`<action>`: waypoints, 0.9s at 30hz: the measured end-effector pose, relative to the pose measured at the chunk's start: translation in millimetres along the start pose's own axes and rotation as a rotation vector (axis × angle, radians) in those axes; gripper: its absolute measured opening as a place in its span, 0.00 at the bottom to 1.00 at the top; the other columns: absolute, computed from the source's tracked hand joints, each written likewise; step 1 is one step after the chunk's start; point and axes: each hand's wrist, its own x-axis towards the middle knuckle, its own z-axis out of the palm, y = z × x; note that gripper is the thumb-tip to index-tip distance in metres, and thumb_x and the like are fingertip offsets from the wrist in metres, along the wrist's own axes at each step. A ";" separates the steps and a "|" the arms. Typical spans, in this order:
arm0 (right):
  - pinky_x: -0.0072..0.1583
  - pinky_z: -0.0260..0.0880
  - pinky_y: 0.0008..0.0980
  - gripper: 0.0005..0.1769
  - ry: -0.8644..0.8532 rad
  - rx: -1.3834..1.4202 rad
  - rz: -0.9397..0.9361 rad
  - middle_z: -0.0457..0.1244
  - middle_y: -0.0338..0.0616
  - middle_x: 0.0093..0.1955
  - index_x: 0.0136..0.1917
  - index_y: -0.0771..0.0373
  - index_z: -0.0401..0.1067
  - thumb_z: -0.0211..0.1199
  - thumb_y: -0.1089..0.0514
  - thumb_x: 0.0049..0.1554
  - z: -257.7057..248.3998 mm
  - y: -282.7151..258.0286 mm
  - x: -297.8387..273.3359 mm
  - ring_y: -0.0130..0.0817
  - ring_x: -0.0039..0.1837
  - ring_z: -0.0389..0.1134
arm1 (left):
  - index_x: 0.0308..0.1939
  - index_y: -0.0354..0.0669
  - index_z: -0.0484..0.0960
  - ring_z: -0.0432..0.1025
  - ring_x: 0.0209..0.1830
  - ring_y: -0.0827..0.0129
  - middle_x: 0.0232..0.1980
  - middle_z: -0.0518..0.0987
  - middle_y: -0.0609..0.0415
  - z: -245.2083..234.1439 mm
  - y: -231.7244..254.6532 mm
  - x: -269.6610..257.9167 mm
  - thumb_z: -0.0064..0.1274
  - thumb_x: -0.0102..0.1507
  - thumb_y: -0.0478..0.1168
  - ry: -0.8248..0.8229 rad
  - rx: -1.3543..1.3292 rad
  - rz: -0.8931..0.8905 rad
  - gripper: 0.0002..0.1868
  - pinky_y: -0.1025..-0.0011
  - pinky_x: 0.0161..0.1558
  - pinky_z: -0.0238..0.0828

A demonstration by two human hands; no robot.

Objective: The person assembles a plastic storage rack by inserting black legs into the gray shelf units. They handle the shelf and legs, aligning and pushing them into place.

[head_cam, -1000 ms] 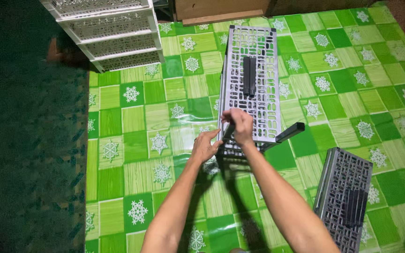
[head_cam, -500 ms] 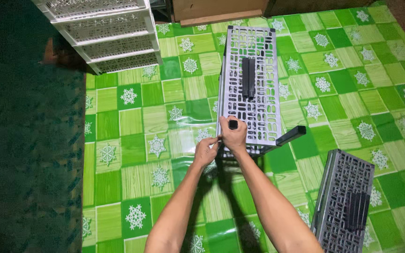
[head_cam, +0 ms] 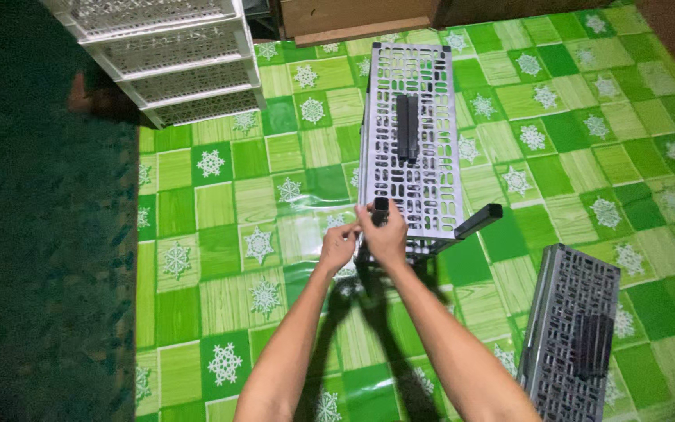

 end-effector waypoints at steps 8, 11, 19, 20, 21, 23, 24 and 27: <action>0.77 0.32 0.64 0.34 -0.046 -0.552 -0.247 0.55 0.61 0.76 0.63 0.72 0.70 0.69 0.44 0.54 -10.2 55.9 -32.7 0.58 0.81 0.45 | 0.49 0.39 0.86 0.72 0.37 0.72 0.41 0.81 0.54 13.3 -9.4 34.3 0.46 0.72 0.55 -0.077 -0.371 -0.442 0.23 0.72 0.38 0.69; 0.77 0.31 0.65 0.34 -0.055 -0.591 -0.222 0.54 0.60 0.77 0.63 0.73 0.70 0.69 0.44 0.54 -7.1 67.5 -29.4 0.57 0.82 0.44 | 0.43 0.38 0.87 0.69 0.30 0.74 0.34 0.78 0.57 15.1 8.1 32.2 0.48 0.70 0.54 -0.090 -0.384 -0.508 0.22 0.72 0.31 0.66; 0.77 0.31 0.70 0.23 -0.009 -0.567 -0.238 0.62 0.53 0.65 0.57 0.66 0.74 0.68 0.48 0.54 -37.4 70.7 -34.9 0.58 0.79 0.50 | 0.40 0.39 0.88 0.71 0.29 0.73 0.32 0.80 0.57 41.5 27.5 14.4 0.56 0.66 0.48 -0.154 -0.418 -0.549 0.15 0.73 0.31 0.68; 0.77 0.31 0.70 0.24 0.004 -0.553 -0.248 0.63 0.52 0.63 0.56 0.66 0.73 0.69 0.48 0.53 -46.3 69.6 -36.5 0.58 0.79 0.51 | 0.40 0.39 0.88 0.72 0.30 0.73 0.33 0.81 0.58 47.2 28.4 12.5 0.57 0.65 0.48 -0.162 -0.418 -0.559 0.15 0.73 0.32 0.69; 0.77 0.32 0.71 0.24 0.016 -0.539 -0.257 0.63 0.52 0.61 0.56 0.66 0.73 0.69 0.48 0.53 -54.6 68.6 -37.4 0.58 0.79 0.52 | 0.39 0.40 0.88 0.73 0.31 0.74 0.34 0.82 0.58 52.7 29.9 13.0 0.57 0.64 0.47 -0.169 -0.417 -0.569 0.14 0.73 0.32 0.71; 0.78 0.33 0.70 0.20 0.039 -0.573 -0.270 0.64 0.51 0.62 0.52 0.62 0.75 0.70 0.50 0.50 -68.6 68.2 -39.8 0.57 0.79 0.52 | 0.41 0.35 0.87 0.75 0.32 0.74 0.34 0.82 0.57 62.1 33.3 16.9 0.57 0.65 0.47 -0.201 -0.473 -0.593 0.16 0.74 0.33 0.75; 0.78 0.34 0.70 0.18 0.046 -0.592 -0.270 0.65 0.51 0.63 0.50 0.60 0.76 0.70 0.51 0.48 -75.5 69.2 -44.5 0.56 0.78 0.53 | 0.42 0.33 0.86 0.76 0.32 0.74 0.35 0.82 0.56 66.8 33.6 14.9 0.57 0.66 0.47 -0.219 -0.500 -0.614 0.17 0.74 0.34 0.77; 0.79 0.33 0.70 0.25 0.104 -0.500 -0.298 0.62 0.56 0.67 0.55 0.65 0.71 0.68 0.54 0.45 -91.5 72.9 -50.4 0.55 0.78 0.54 | 0.52 0.38 0.83 0.72 0.27 0.73 0.35 0.82 0.56 79.3 39.1 25.5 0.57 0.65 0.48 -0.184 -0.523 -0.568 0.18 0.75 0.28 0.71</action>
